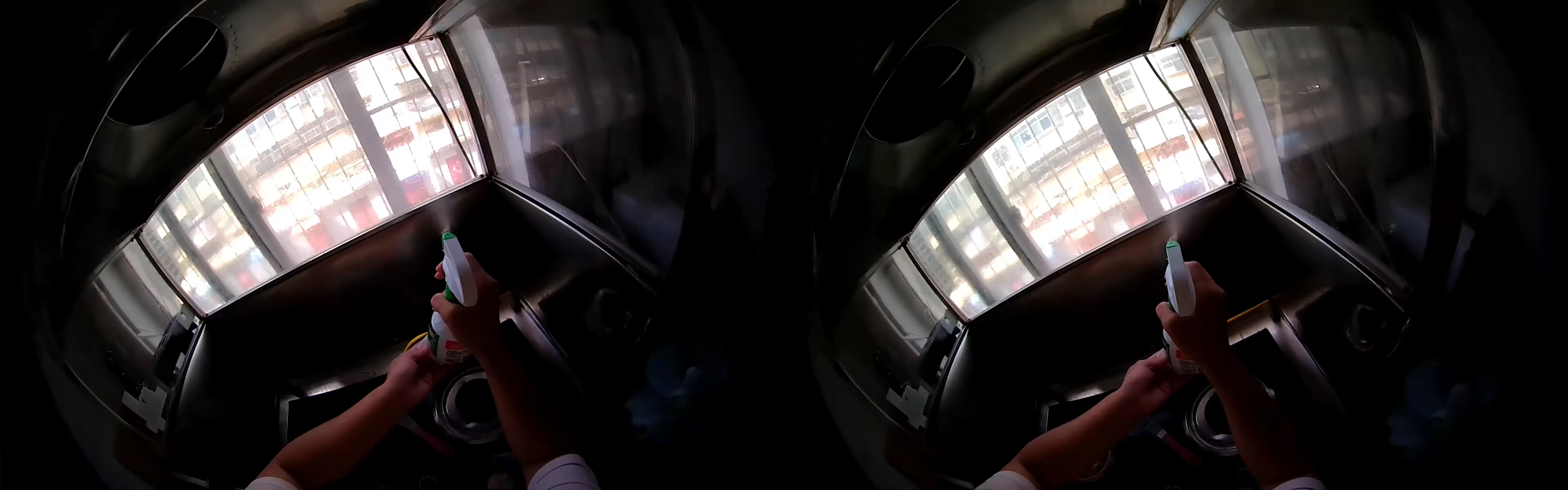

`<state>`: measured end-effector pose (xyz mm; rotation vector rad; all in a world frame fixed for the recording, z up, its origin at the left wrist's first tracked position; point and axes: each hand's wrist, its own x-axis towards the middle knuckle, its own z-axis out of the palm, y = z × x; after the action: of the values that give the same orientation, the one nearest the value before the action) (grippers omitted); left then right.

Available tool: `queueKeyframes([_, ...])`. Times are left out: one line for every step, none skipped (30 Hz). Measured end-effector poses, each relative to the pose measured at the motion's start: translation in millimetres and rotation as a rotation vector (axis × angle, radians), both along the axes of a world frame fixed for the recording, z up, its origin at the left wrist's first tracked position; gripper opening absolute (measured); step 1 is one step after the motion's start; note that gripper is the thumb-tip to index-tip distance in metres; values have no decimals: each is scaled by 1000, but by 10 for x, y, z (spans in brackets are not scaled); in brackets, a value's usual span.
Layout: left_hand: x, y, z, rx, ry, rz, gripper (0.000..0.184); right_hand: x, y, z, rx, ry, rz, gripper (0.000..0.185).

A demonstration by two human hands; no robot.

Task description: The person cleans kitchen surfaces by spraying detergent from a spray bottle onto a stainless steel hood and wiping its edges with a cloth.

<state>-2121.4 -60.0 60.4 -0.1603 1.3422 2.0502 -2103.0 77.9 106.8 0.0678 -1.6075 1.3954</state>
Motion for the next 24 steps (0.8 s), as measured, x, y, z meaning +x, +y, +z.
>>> queueKeyframes([-1, -13, 2, -2, 12, 2, 39, -16, -27, 27, 41, 31, -5, 33])
queueKeyframes([-11, -52, -26, 5, -1, 11, 39, 5, -67, 62, 52, -22, 9, 37])
queueKeyframes([-45, -92, -58, 36, -23, 5, 39, 18, -104, 100, 59, -32, 17, 37])
queueKeyframes([-37, -135, -71, 72, -44, 4, 40, 29, -148, 142, 108, -14, 50, 37])
queueKeyframes([1, -171, -31, 83, -52, 25, 40, 31, -212, 191, 158, 4, 90, 38])
queueKeyframes([47, -207, 25, 104, -72, 62, 39, 29, -290, 232, 188, 41, 103, 38])
queueKeyframes([100, -277, 56, 126, -92, 103, 38, 19, -383, 276, 198, 32, 137, 38])
queueKeyframes([69, -383, 1, 120, -62, 123, 37, 3, -490, 327, 230, 49, 145, 38])
queueKeyframes([154, -434, 170, 109, -52, 158, 37, -11, -592, 378, 262, 68, 152, 38])
queueKeyframes([194, -499, 309, 87, -42, 212, 34, -34, -699, 443, 255, 45, 177, 39])
queueKeyframes([212, -575, 408, 66, -34, 263, 32, -78, -806, 510, 267, 36, 200, 39])
queueKeyframes([178, -684, 431, 85, 37, 270, 32, -147, -916, 570, 263, 13, 230, 40])
queueKeyframes([80, -811, 404, 104, 65, 307, 33, -235, -1020, 631, 260, -9, 261, 40])
queueKeyframes([-47, -953, 357, 154, 76, 320, 34, -336, -1127, 682, 285, -40, 293, 41])
queueKeyframes([-140, -1074, 353, 202, 91, 334, 36, -472, -1246, 689, 297, 21, 274, 38])
queueKeyframes([-215, -1188, 361, 226, 107, 361, 37, -616, -1362, 702, 226, -25, 330, 35])
queueKeyframes([-267, -1300, 404, 250, 122, 386, 38, -751, -1486, 717, 155, -74, 383, 32])
queueKeyframes([-328, -1388, 456, 260, 112, 433, 39, -888, -1582, 739, 167, -76, 399, 32])
queueKeyframes([-410, -1498, 488, 243, 76, 468, 39, -1007, -1688, 757, 169, -77, 373, 28])
queueKeyframes([-460, -1579, 513, 227, 90, 505, 39, -1080, -1792, 769, 172, -82, 347, 24])
queueKeyframes([-505, -1641, 527, 211, 104, 538, 38, -1138, -1896, 768, 185, -88, 355, 24])
queueKeyframes([-550, -1695, 506, 216, 102, 564, 37, -1187, -2004, 756, 214, -75, 289, 23])
queueKeyframes([-557, -1730, 529, 229, 92, 572, 37, -1185, -2099, 780, 245, -62, 223, 21])
queueKeyframes([-558, -1746, 556, 228, 76, 608, 37, -1142, -2149, 824, 220, -196, 296, 28])
